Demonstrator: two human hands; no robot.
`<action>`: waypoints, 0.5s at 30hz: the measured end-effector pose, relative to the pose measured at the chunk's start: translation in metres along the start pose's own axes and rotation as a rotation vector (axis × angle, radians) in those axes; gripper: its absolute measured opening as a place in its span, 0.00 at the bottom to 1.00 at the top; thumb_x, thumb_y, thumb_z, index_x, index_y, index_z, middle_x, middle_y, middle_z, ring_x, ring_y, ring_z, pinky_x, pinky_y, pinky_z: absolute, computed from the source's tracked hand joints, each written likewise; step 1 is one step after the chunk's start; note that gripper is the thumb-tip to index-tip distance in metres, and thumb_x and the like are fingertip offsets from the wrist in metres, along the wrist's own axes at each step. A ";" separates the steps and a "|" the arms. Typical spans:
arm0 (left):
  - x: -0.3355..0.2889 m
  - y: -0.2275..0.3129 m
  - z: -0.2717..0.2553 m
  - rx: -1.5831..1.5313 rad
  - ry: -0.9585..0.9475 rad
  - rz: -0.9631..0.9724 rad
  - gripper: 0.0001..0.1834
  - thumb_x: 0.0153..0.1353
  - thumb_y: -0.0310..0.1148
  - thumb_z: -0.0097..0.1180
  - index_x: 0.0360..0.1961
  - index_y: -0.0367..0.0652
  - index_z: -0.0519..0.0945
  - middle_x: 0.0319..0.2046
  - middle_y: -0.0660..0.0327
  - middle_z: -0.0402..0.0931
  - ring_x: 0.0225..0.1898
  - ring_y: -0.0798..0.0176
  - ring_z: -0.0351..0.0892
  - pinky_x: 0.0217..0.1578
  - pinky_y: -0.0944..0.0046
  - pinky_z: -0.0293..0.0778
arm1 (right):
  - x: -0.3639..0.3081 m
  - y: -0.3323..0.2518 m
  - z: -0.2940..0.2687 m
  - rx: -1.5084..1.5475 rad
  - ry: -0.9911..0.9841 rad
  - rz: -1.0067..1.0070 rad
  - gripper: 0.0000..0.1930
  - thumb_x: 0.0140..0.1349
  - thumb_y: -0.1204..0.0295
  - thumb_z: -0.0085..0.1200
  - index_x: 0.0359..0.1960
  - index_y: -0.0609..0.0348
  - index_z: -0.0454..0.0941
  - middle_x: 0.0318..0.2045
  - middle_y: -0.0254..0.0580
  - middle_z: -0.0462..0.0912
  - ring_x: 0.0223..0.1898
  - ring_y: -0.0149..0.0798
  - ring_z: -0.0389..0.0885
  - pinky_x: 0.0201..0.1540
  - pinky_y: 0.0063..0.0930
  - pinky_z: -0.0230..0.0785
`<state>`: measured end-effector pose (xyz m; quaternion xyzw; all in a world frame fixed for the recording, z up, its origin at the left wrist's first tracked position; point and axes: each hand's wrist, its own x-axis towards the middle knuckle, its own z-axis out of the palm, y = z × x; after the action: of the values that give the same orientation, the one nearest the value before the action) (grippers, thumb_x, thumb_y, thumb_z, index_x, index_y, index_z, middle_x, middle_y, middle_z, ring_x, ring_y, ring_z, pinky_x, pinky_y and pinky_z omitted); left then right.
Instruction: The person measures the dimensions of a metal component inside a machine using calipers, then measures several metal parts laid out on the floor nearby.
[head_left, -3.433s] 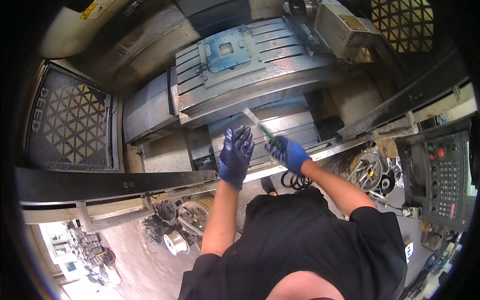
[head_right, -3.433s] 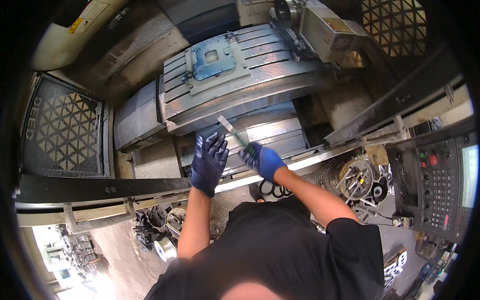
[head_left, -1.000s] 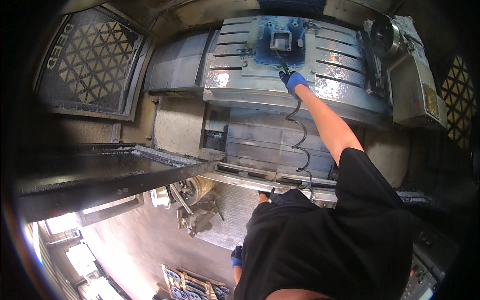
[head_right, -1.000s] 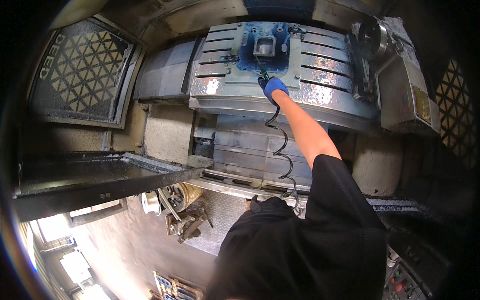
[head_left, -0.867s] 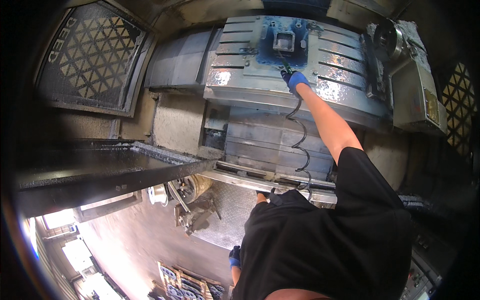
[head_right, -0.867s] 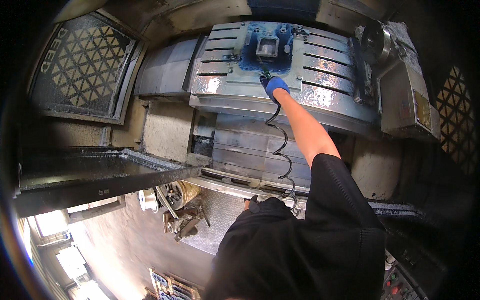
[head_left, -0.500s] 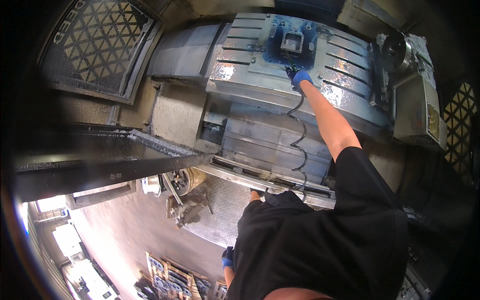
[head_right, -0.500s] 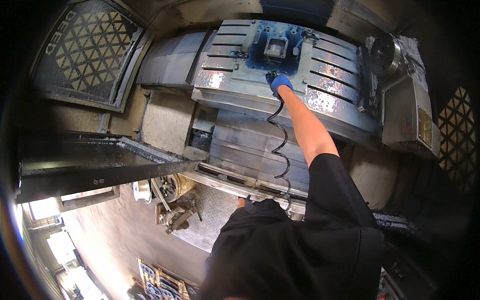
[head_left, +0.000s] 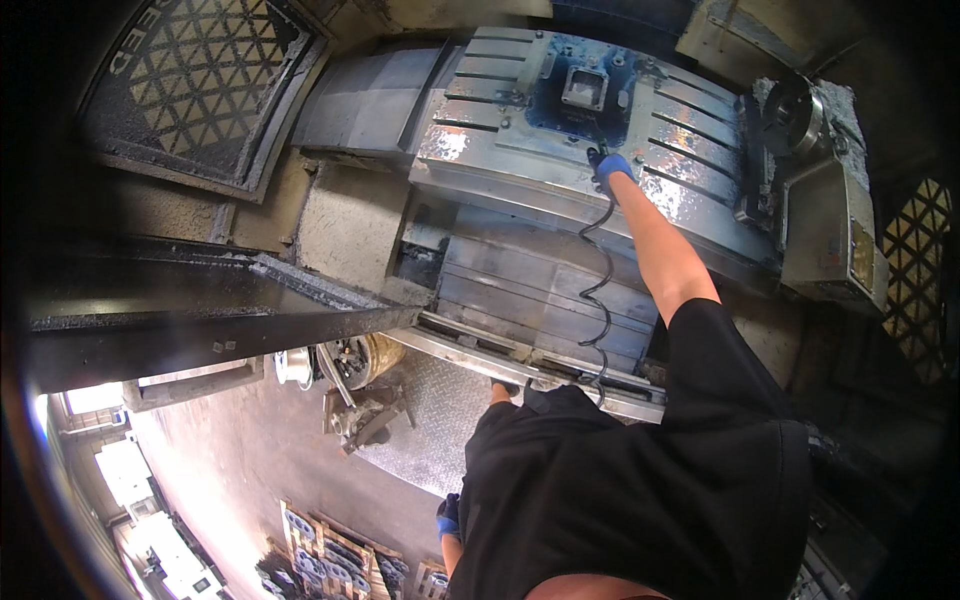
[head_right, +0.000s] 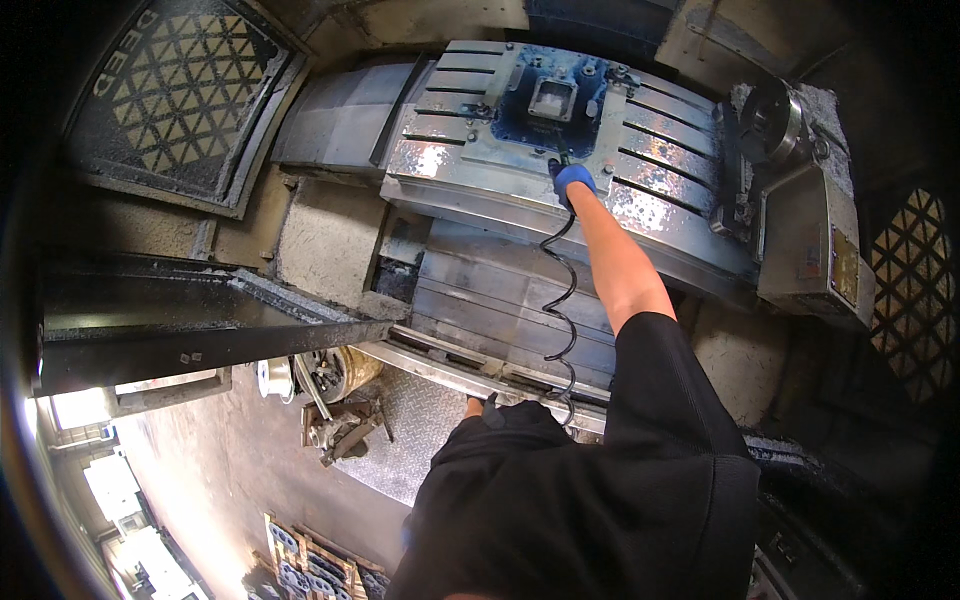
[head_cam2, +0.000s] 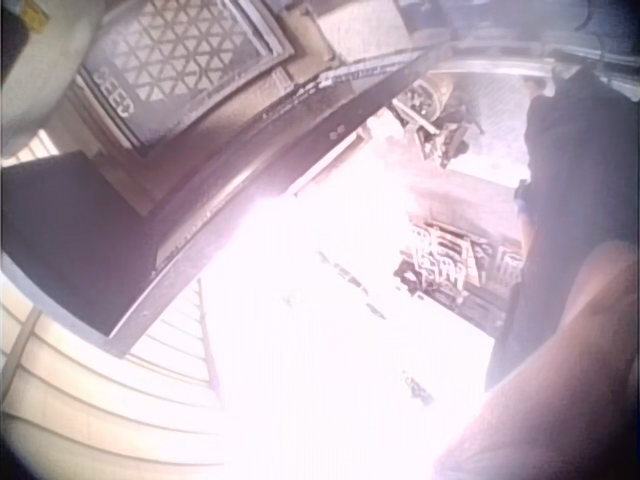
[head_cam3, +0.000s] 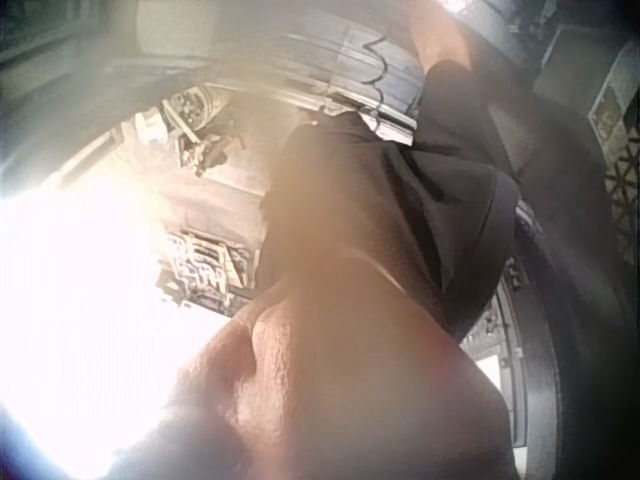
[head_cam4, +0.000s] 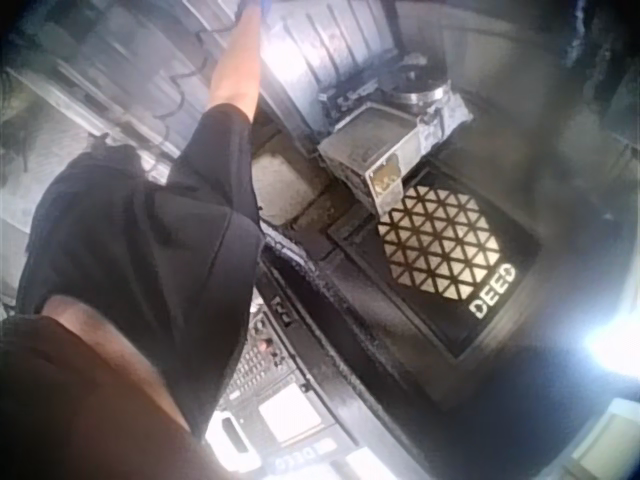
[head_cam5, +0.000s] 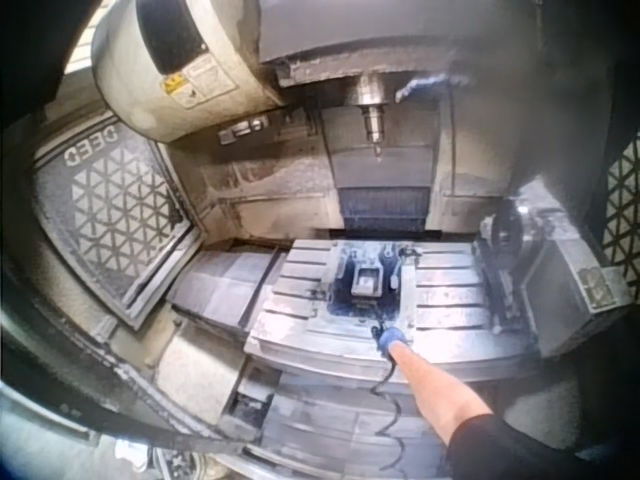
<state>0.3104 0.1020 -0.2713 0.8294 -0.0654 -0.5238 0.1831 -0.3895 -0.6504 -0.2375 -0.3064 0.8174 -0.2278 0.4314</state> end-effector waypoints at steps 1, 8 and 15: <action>0.007 0.004 0.005 -0.035 -0.011 0.001 0.26 0.72 0.50 0.58 0.53 0.35 0.84 0.42 0.53 0.87 0.40 0.59 0.84 0.44 0.57 0.79 | 0.011 0.011 -0.010 0.026 0.030 0.015 0.36 0.68 0.43 0.57 0.56 0.71 0.76 0.43 0.56 0.85 0.41 0.50 0.86 0.41 0.44 0.82; -0.033 0.008 -0.013 0.110 -0.068 0.365 0.26 0.72 0.49 0.58 0.55 0.34 0.82 0.41 0.49 0.88 0.38 0.57 0.85 0.42 0.57 0.81 | -0.050 -0.002 -0.017 0.190 -0.063 0.110 0.35 0.69 0.46 0.57 0.58 0.71 0.75 0.48 0.59 0.84 0.45 0.53 0.87 0.45 0.47 0.82; -0.049 0.038 -0.009 0.314 -0.112 0.601 0.22 0.72 0.46 0.60 0.52 0.35 0.81 0.40 0.47 0.87 0.37 0.53 0.86 0.40 0.54 0.82 | -0.032 -0.015 -0.021 0.140 -0.115 0.087 0.37 0.70 0.43 0.54 0.60 0.70 0.73 0.50 0.57 0.82 0.46 0.53 0.86 0.50 0.52 0.82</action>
<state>0.3004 0.0836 -0.2125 0.7610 -0.3966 -0.4747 0.1954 -0.3887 -0.6365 -0.1995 -0.2526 0.7859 -0.2474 0.5073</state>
